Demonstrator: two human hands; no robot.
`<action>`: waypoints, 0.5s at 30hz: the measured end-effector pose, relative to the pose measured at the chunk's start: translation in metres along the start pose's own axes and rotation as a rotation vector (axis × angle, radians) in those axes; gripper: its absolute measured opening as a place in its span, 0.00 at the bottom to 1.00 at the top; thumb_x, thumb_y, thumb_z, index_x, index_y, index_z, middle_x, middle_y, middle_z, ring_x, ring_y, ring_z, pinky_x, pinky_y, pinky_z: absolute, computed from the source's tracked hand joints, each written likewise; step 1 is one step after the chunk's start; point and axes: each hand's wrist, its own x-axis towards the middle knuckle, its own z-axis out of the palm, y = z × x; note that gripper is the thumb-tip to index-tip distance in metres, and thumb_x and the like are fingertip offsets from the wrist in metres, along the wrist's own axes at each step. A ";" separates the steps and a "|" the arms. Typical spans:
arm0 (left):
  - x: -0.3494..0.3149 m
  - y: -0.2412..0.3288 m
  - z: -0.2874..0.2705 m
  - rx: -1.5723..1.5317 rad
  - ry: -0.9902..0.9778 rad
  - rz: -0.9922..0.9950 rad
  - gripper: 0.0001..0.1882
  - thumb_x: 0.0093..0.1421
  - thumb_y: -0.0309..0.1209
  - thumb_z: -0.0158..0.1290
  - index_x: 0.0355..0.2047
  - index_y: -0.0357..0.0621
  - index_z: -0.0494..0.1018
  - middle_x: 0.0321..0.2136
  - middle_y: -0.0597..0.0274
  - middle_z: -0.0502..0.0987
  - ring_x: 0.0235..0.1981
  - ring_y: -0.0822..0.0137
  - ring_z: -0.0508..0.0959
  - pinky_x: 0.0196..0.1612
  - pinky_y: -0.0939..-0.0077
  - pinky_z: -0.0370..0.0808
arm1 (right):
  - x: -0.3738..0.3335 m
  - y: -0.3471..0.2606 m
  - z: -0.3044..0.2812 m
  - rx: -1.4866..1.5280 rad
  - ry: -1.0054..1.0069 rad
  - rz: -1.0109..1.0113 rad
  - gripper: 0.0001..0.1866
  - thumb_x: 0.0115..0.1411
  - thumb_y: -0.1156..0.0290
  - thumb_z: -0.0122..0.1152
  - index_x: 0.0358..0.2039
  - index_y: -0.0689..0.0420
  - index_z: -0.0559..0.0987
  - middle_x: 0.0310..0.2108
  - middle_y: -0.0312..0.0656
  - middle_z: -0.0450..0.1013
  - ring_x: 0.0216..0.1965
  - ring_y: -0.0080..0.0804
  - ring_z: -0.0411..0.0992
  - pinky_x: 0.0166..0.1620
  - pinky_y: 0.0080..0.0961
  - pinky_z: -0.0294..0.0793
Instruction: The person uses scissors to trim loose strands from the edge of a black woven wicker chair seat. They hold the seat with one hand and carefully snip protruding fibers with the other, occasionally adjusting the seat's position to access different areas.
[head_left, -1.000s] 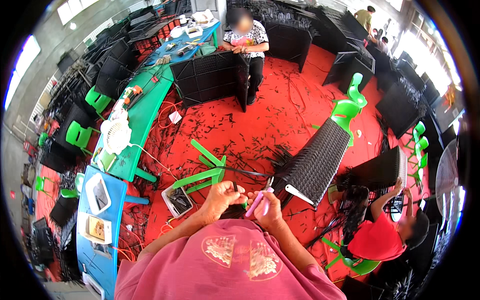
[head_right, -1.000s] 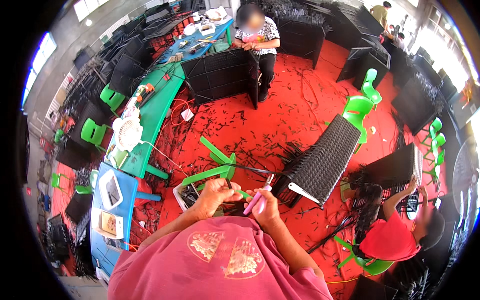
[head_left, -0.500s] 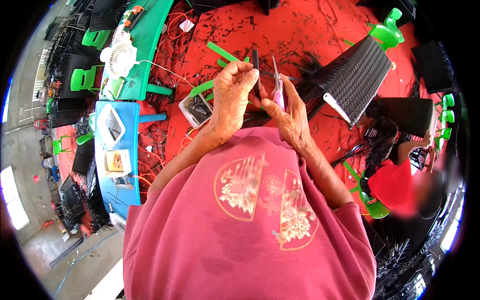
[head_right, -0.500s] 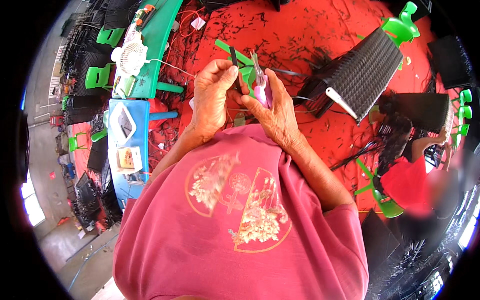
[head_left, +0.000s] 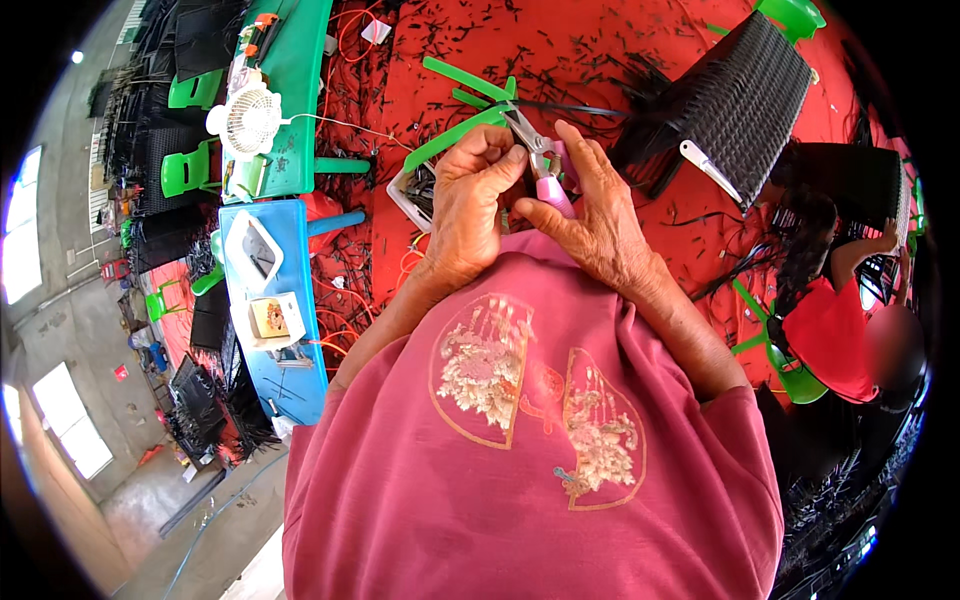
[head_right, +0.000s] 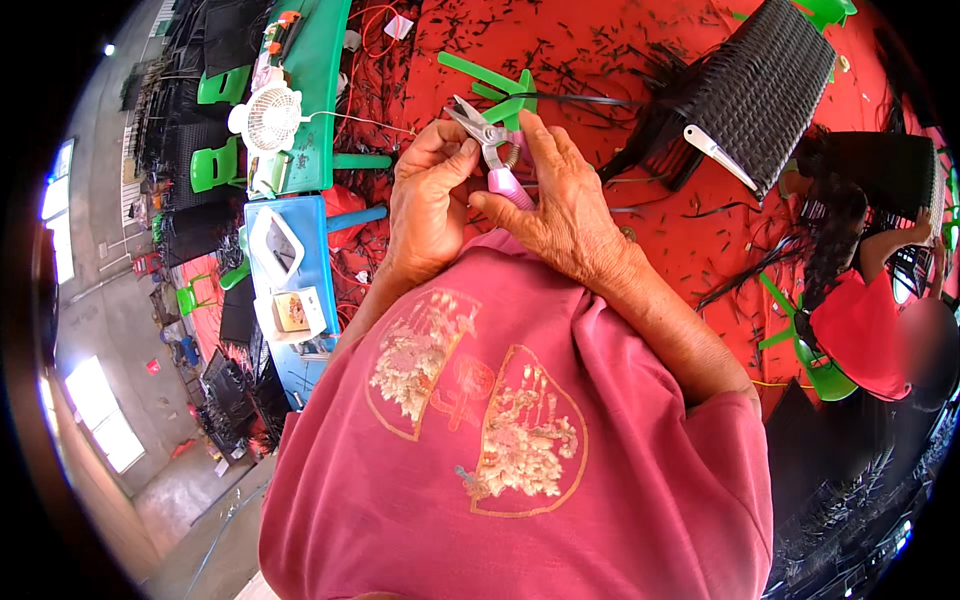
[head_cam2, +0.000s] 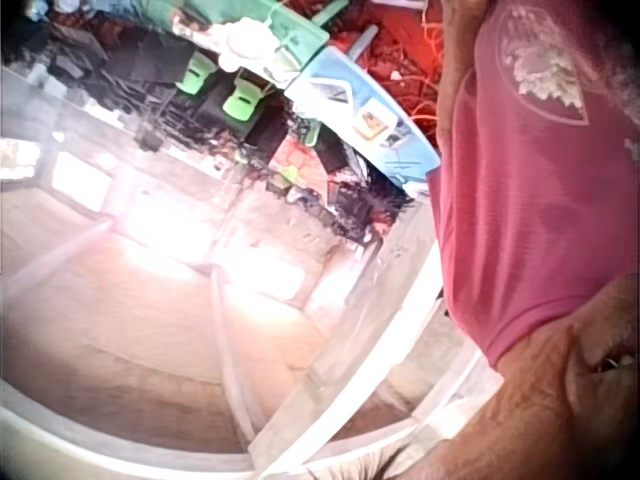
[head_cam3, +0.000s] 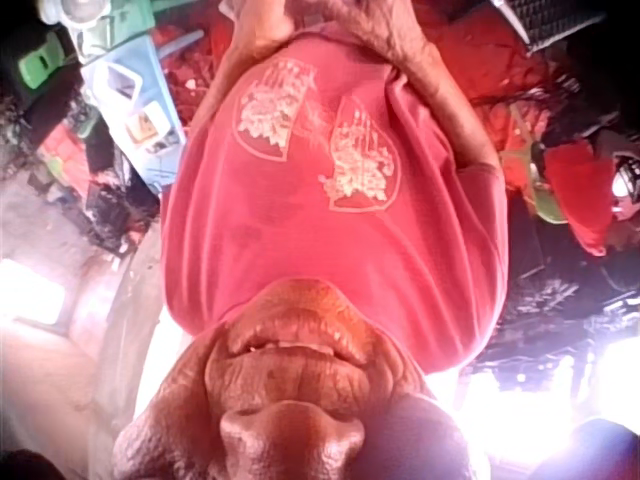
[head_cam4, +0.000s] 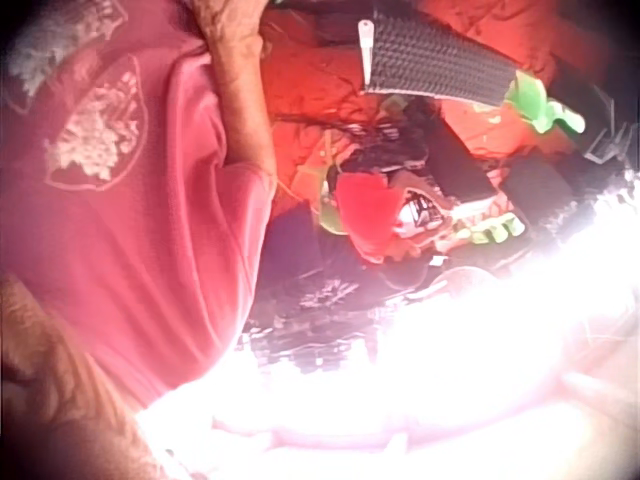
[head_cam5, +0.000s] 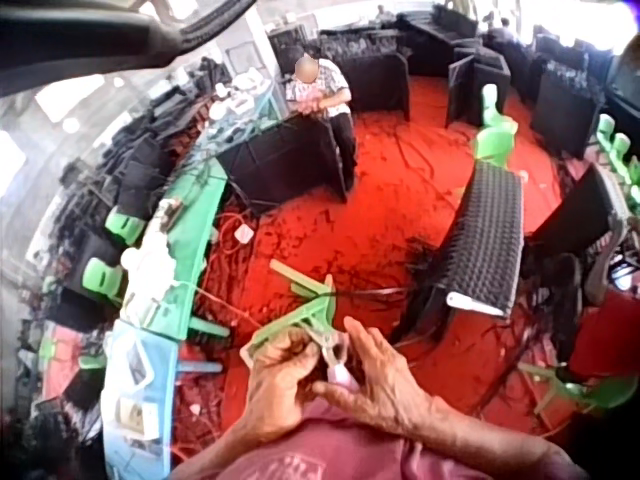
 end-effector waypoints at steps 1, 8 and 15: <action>0.000 -0.001 0.000 -0.001 0.003 0.006 0.03 0.61 0.27 0.49 0.30 0.43 0.70 0.22 0.69 0.72 0.20 0.80 0.67 0.23 0.87 0.64 | 0.000 0.000 0.000 0.007 -0.003 0.006 0.45 0.47 0.52 0.67 0.56 0.68 0.58 0.41 0.56 0.66 0.43 0.53 0.67 0.46 0.40 0.69; 0.003 -0.004 0.000 -0.027 0.007 -0.023 0.03 0.61 0.27 0.50 0.30 0.43 0.70 0.24 0.68 0.73 0.21 0.79 0.69 0.24 0.86 0.65 | 0.001 0.003 -0.004 -0.024 -0.046 0.030 0.45 0.47 0.52 0.67 0.56 0.68 0.58 0.43 0.57 0.66 0.45 0.54 0.67 0.48 0.41 0.69; 0.005 -0.005 0.001 -0.020 -0.006 -0.040 0.03 0.61 0.28 0.50 0.32 0.42 0.70 0.25 0.67 0.73 0.22 0.77 0.71 0.25 0.85 0.67 | -0.004 0.012 -0.004 -0.022 -0.023 0.016 0.46 0.46 0.53 0.68 0.56 0.68 0.58 0.42 0.55 0.66 0.44 0.52 0.67 0.46 0.39 0.69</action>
